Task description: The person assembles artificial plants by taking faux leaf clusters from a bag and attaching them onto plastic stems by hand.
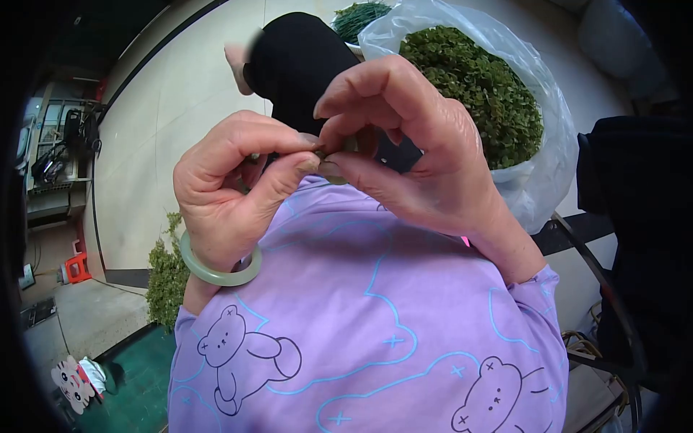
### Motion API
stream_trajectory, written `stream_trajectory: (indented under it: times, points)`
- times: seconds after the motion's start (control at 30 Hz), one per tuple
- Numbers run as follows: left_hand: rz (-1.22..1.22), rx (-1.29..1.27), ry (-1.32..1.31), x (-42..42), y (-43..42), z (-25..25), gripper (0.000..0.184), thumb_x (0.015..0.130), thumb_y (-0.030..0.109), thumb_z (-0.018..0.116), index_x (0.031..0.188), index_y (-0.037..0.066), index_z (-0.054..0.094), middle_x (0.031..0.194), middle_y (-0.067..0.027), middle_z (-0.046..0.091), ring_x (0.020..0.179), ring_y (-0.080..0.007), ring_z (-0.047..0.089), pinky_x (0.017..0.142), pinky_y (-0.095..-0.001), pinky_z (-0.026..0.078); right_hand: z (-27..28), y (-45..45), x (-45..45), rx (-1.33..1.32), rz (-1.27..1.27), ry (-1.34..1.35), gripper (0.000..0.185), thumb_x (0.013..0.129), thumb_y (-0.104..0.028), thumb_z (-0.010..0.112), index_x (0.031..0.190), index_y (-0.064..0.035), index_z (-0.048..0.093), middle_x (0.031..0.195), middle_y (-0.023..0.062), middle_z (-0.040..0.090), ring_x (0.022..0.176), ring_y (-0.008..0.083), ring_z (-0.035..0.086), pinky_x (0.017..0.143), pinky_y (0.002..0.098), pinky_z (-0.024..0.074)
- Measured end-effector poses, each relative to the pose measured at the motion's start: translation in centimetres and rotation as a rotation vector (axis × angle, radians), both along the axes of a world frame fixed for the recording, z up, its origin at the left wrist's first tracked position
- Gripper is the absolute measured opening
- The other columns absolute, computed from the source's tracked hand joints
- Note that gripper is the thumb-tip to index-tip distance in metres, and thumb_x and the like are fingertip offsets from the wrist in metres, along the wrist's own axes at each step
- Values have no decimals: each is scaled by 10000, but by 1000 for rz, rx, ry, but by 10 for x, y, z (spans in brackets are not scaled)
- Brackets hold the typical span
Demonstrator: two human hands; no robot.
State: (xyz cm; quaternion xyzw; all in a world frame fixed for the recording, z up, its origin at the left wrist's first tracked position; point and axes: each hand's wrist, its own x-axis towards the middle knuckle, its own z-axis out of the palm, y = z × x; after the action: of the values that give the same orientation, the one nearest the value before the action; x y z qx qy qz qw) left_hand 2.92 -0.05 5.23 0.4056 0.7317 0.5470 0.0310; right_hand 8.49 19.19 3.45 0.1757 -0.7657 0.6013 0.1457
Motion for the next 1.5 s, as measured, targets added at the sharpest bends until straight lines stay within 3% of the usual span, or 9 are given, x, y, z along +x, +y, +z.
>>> stream_trajectory:
  times: [0.17,0.27,0.37,0.5,0.57,0.67,0.83,1.1,1.5]
  points:
    - [166,18,-14,6,5,-2,101,785,-9,657,860,-8,589,798,-29,561,642,-33,479,562,-145,369,1,-10,-10,-172,2,17,366,722,54,622,1064,27,494,932,80,565,867,138,566,770,244,423]
    - [169,99,68,2,8,-11,92,804,6,645,867,-2,579,778,-19,542,636,-26,473,555,-140,365,-15,-4,-20,-184,184,-34,198,775,-33,595,964,16,563,816,47,612,750,94,579,701,226,451]
    - [196,172,161,0,11,-16,68,806,-11,633,847,-2,579,784,-20,545,629,-27,469,550,-143,363,-28,-13,-22,-358,237,-53,129,816,-59,564,903,34,586,908,71,592,835,103,553,774,239,431]
    - [155,140,225,-3,9,-18,254,786,89,686,968,5,531,825,-25,547,626,-16,420,548,-131,315,-16,-24,-14,-591,175,-131,79,828,-16,544,882,35,573,942,85,566,813,96,520,751,252,428]
    - [118,110,24,4,6,-5,362,774,153,707,1024,10,488,851,-34,546,631,-12,392,557,-131,292,-14,-24,-12,-658,120,-99,89,772,48,568,858,24,570,887,80,583,716,105,513,701,253,433]
    - [-13,156,-162,4,-8,-2,435,770,218,706,1051,22,438,876,-49,541,644,-10,364,575,-136,270,-17,-2,-16,34,48,298,119,782,35,540,901,36,544,887,128,578,763,175,540,828,356,460]
    - [50,-22,25,5,-13,-2,89,868,-39,505,955,-23,495,847,-66,550,698,-66,482,653,-160,387,-5,-4,-11,120,-51,364,154,716,43,603,869,29,592,791,101,624,703,165,506,644,271,422]
    - [138,-27,270,9,-7,7,83,789,-55,621,868,-33,616,716,-45,578,581,-57,489,511,-169,371,1,-8,-6,215,-130,376,153,669,59,610,821,41,619,748,98,640,633,157,499,567,263,404]
    - [184,-117,364,12,-2,11,108,770,-50,641,869,-11,624,673,-34,573,535,-46,486,462,-166,370,2,-10,-3,213,-135,340,232,590,92,610,811,31,640,731,90,641,594,138,492,524,244,396]
